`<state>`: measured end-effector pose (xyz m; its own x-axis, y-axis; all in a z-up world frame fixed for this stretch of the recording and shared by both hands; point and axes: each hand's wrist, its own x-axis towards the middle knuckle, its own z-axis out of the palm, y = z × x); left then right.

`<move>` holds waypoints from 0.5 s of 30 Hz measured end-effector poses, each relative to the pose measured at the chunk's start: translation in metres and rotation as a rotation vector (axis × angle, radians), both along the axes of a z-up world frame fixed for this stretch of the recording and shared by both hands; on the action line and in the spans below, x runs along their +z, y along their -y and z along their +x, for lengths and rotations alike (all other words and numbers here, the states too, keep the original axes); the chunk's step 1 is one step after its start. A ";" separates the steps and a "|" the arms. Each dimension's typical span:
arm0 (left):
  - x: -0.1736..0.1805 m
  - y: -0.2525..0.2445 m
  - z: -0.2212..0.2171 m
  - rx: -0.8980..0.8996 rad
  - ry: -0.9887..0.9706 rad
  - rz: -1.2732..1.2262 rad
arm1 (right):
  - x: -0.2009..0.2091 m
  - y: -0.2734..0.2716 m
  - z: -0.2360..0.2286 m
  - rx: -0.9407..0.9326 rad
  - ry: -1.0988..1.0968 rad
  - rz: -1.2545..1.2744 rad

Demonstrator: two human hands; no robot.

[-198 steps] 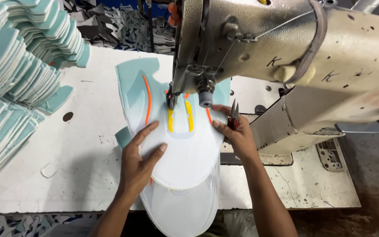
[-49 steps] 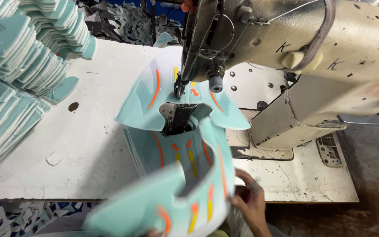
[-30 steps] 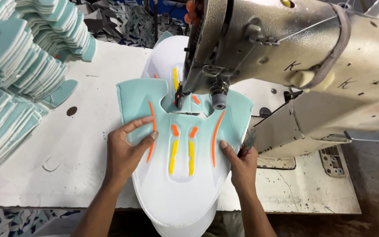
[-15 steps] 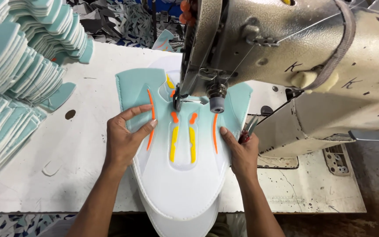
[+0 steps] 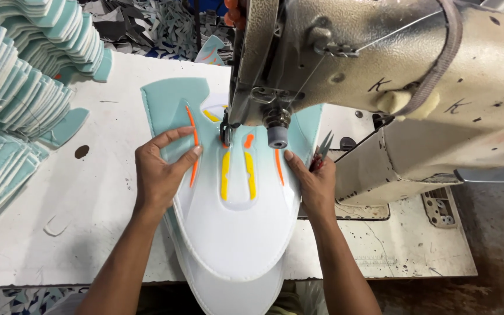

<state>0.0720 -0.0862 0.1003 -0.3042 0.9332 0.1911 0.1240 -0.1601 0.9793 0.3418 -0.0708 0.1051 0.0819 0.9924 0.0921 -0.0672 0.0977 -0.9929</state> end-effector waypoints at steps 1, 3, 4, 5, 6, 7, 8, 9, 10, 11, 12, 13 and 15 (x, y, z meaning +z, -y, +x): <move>0.000 -0.001 0.000 -0.002 -0.001 0.034 | 0.002 -0.001 0.000 0.012 0.009 -0.003; 0.000 -0.002 -0.001 -0.005 0.001 0.071 | 0.004 -0.004 0.001 0.022 0.021 -0.002; 0.000 -0.003 -0.001 -0.013 0.007 0.024 | 0.004 -0.005 0.003 -0.001 0.111 -0.023; 0.000 -0.004 -0.001 -0.026 0.011 -0.026 | 0.003 -0.006 0.005 -0.030 0.198 -0.049; -0.004 -0.002 0.001 -0.033 0.012 -0.026 | 0.001 -0.005 0.011 -0.037 0.199 -0.049; -0.008 -0.001 0.002 0.005 -0.025 0.067 | -0.002 -0.004 0.017 -0.002 0.186 -0.055; -0.011 0.000 0.003 0.043 -0.061 0.161 | -0.005 -0.004 0.022 0.033 0.173 -0.061; -0.021 0.002 0.001 0.043 -0.062 0.162 | -0.008 0.005 0.036 0.033 0.172 -0.061; -0.029 0.003 -0.003 0.197 0.097 0.133 | -0.012 0.013 0.049 0.034 0.266 -0.036; -0.038 0.005 -0.006 0.350 0.258 0.105 | -0.015 0.021 0.062 0.036 0.360 -0.007; -0.050 -0.001 -0.015 0.350 0.257 0.109 | -0.012 0.026 0.066 0.036 0.359 -0.003; -0.062 -0.004 -0.025 0.326 0.505 -0.025 | -0.008 0.031 0.070 0.052 0.351 -0.004; -0.073 -0.015 -0.038 0.302 0.749 -0.154 | 0.005 0.034 0.069 0.068 0.340 0.001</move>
